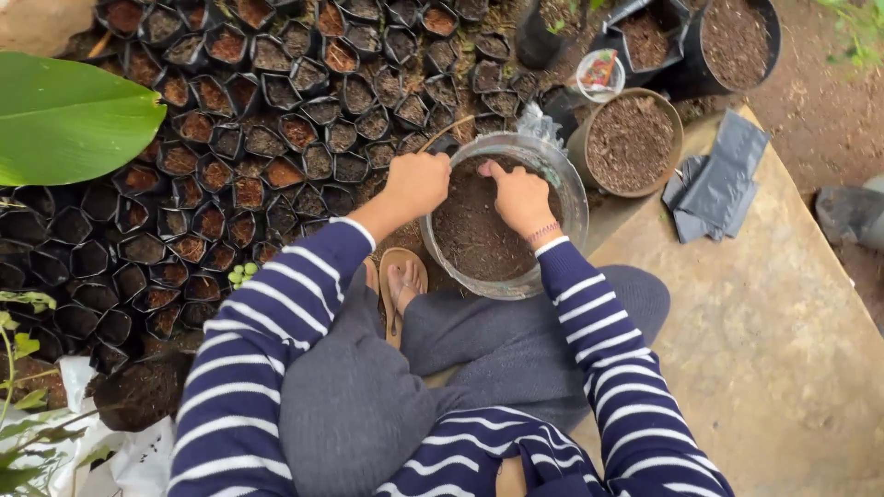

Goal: Filling a bucket with soil using a small spoon and hands in a plant nursery environment.

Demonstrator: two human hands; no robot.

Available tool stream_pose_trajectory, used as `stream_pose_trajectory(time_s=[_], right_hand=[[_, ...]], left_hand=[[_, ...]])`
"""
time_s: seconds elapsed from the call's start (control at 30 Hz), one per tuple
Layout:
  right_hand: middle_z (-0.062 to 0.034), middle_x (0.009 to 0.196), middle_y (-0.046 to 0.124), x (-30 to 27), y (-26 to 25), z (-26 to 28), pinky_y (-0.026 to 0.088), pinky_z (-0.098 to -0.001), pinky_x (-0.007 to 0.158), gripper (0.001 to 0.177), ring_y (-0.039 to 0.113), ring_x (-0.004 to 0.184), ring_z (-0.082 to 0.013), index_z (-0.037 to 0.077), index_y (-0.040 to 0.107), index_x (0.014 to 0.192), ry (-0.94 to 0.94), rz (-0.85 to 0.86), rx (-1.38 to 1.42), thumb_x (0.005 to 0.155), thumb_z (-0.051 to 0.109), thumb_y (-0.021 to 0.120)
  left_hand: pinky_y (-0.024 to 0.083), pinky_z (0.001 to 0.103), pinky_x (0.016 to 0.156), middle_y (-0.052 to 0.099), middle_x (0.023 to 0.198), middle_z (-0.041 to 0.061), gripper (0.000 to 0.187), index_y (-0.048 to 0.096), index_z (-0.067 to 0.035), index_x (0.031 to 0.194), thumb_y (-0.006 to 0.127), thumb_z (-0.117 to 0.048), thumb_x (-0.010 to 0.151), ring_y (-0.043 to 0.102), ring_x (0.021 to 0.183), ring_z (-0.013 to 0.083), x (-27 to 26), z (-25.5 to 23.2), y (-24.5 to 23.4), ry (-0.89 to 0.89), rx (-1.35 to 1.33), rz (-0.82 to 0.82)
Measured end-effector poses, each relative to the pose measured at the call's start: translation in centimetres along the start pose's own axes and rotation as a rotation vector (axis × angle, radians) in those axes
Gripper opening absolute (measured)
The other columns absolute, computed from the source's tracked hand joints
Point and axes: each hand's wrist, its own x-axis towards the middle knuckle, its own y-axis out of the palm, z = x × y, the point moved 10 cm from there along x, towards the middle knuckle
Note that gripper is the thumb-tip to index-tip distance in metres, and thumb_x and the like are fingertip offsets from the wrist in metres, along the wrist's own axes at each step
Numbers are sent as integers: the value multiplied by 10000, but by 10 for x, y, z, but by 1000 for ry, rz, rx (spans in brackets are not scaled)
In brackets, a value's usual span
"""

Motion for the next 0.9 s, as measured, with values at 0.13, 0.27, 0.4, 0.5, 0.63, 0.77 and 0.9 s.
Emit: stream_pose_trajectory(time_s=[0.13,0.27,0.4,0.5,0.63,0.77,0.9], right_hand=[[-227,1024,705,-4,5,17,595,-531,781,562,739,920,-447,223,513,1504,-19,20,3,949,135,534],[-237,1012,718,9,25,47,596,-547,810,654,742,936,-439,208,452,1538,-93,82,-4,909,175,629],[-216,945,751,20,58,65,597,-542,816,568,753,928,-412,221,557,1452,-118,194,89,890,140,537],[-249,968,760,-17,39,102,589,-559,825,446,748,970,-429,103,712,1276,-185,396,175,861,166,560],[-278,1074,748,-59,47,110,552,-576,919,443,727,1049,-441,52,685,1321,-257,611,208,924,146,512],[-193,1035,760,-83,-27,90,574,-538,894,424,740,1011,-385,248,697,1325,-246,485,-4,950,182,509],[-203,850,774,-90,-90,32,604,-511,751,263,773,837,-381,52,716,1061,-97,121,-18,979,281,618]], left_hand=[[556,439,466,639,576,162,256,632,-52,785,484,-165,961,699,534,361,-26,1,-7,-10,-15,-54],[570,515,544,680,647,206,293,655,-27,882,484,-240,987,719,623,427,-68,19,-3,-201,-148,-58],[583,516,585,682,669,190,301,633,-56,906,439,-262,1009,726,654,436,-100,25,1,-355,-231,-19],[587,526,626,693,683,176,296,606,-71,944,412,-282,1016,733,668,427,-106,26,13,-400,-189,7],[587,538,652,699,681,166,277,591,-74,964,411,-280,1011,736,691,436,-106,26,17,-437,-189,9],[599,503,640,693,663,152,261,582,-82,960,416,-276,1013,741,673,406,-105,26,17,-426,-165,-8],[592,516,658,697,684,155,337,572,-90,1007,366,-356,1029,742,686,409,-104,34,38,-454,-172,103]])
